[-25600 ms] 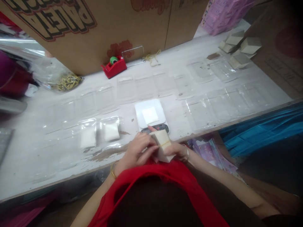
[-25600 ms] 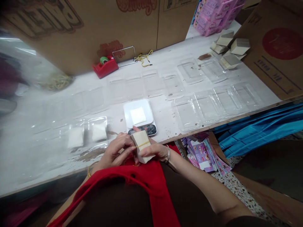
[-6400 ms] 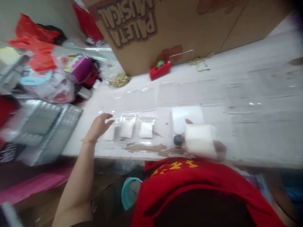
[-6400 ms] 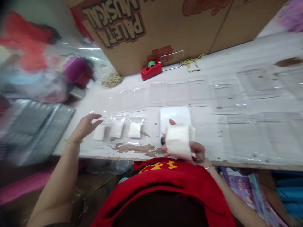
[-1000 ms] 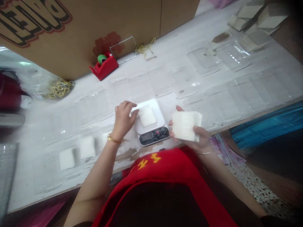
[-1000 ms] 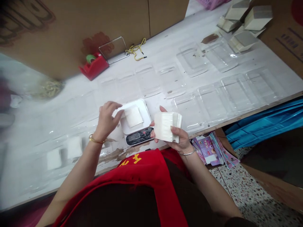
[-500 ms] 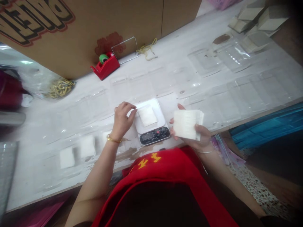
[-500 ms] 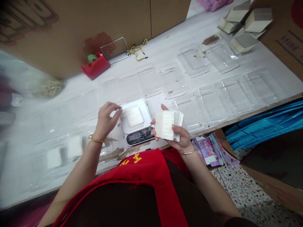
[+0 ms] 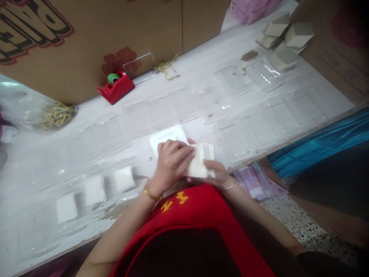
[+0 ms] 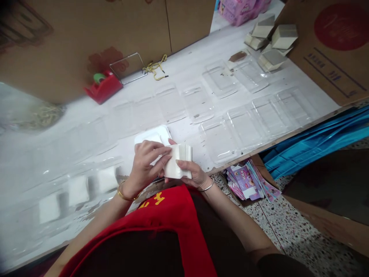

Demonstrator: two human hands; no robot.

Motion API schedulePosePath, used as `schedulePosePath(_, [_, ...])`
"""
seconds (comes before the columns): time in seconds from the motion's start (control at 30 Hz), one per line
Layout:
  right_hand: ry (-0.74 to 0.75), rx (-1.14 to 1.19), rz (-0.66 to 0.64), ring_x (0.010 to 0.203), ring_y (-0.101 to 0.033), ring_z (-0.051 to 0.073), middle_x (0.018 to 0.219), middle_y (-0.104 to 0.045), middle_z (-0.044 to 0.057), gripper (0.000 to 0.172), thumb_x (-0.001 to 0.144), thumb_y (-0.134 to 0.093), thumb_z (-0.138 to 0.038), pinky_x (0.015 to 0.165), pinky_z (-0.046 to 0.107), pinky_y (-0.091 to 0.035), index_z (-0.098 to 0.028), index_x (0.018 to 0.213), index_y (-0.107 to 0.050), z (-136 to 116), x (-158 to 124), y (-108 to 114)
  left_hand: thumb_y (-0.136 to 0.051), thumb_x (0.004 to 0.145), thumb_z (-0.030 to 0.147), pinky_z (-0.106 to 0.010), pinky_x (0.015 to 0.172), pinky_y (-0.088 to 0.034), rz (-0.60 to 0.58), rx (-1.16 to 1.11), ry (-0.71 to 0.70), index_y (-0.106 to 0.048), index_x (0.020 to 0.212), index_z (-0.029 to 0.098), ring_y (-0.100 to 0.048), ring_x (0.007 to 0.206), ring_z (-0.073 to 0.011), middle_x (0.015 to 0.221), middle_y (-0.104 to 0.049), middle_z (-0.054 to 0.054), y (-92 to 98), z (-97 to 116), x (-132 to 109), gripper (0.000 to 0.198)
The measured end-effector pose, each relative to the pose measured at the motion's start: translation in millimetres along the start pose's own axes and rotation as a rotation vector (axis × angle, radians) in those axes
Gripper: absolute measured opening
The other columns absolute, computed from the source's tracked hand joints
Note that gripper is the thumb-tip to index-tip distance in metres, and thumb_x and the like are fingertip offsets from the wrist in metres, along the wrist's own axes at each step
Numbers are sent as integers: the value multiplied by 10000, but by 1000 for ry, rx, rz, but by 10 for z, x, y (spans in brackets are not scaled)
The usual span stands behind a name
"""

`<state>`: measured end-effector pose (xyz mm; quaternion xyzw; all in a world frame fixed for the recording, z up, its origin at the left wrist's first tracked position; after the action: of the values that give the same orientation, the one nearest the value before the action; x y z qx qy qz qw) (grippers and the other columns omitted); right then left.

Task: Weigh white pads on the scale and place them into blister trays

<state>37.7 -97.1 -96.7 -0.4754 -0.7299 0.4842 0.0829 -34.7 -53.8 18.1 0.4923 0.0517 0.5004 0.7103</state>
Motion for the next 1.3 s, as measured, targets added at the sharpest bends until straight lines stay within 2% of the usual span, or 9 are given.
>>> schedulePosePath(0.1, [70, -13, -5, 739, -659, 233, 962, -665, 70, 795, 753, -691, -425, 602, 361, -554, -230, 1465, -397, -85, -24, -8, -616, 923, 221, -392, 784, -320, 17, 41, 19, -662, 975, 203, -540, 847, -187, 883, -687, -25, -19, -10, -32, 71])
schedulePosePath(0.33, [60, -73, -4, 718, -666, 222, 1021, -677, 87, 901, 732, -725, -413, 553, 323, -538, -243, 1515, -311, -95, -54, 33, -566, 940, 213, -394, 781, -311, -36, 76, 56, -601, 854, 200, -532, 797, -181, 828, -670, -19, -81, 39, -73, 94])
schedulePosePath(0.53, [78, -43, 62, 619, -627, 209, 916, -696, 48, 893, 710, -737, -425, 503, 336, -524, -259, 1499, -354, -117, -15, -20, -473, 950, 179, -404, 785, -313, -146, 121, 73, -508, 813, 201, -489, 773, -199, 781, -601, -32, -150, 12, -96, 143])
schedulePosePath(0.67, [29, -79, 69, 652, -643, 241, 857, -717, 61, 862, 734, -720, -434, 608, 399, -546, -221, 1492, -370, -100, -59, -67, -461, 944, 179, -410, 789, -303, -156, 195, 132, -493, 828, 204, -482, 775, -204, 788, -579, -33, 1, -223, -64, 123])
schedulePosePath(0.77, [57, -55, 82, 745, -673, 250, 973, -719, 80, 807, 778, -688, -366, 651, 389, -537, -248, 1500, -347, -143, -131, -1, -461, 946, 180, -413, 774, -288, -135, 336, 169, -503, 833, 202, -479, 773, -215, 787, -586, -41, 83, -509, -27, 122])
schedulePosePath(0.9, [150, -14, 99, 851, -691, 273, 1115, -684, 95, 785, 789, -662, -304, 646, 385, -538, -285, 1499, -328, -253, -207, 121, -480, 934, 181, -419, 776, -277, -204, 436, 183, -532, 818, 199, -493, 806, -241, 834, -617, -65, -83, -870, -46, 128])
schedulePosePath(1.0, [204, -17, 105, 864, -692, 278, 1159, -676, 112, 770, 785, -653, -308, 659, 399, -550, -270, 1486, -338, -332, -239, 179, -520, 917, 205, -412, 781, -284, -222, 433, 192, -571, 925, 191, -518, 862, -260, 936, -629, -89, -151, -994, -100, 53])
schedulePosePath(1.1, [245, -24, 123, 847, -691, 271, 1152, -680, 116, 776, 772, -655, -319, 641, 388, -553, -265, 1477, -334, -419, -263, 217, -540, 924, 240, -401, 793, -294, -123, 375, 230, -574, 1010, 200, -553, 881, -246, 955, -637, -74, 19, -1021, -150, 100])
schedulePosePath(1.3, [282, -26, 162, 840, -686, 263, 1111, -689, 103, 807, 756, -664, -328, 595, 351, -540, -289, 1476, -304, -569, -286, 228, -513, 950, 243, -394, 812, -284, 9, 313, 295, -574, 830, 220, -567, 807, -199, 819, -646, -13, 346, -1045, -254, 137])
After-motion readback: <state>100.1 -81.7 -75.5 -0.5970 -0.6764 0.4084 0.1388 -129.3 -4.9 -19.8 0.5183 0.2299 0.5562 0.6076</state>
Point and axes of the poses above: each hand's wrist, its own x-axis towards the middle knuckle, its own y-axis out of the back of the hand, z = x × y, the point moved 9 cm from there along x, towards the middle knuckle
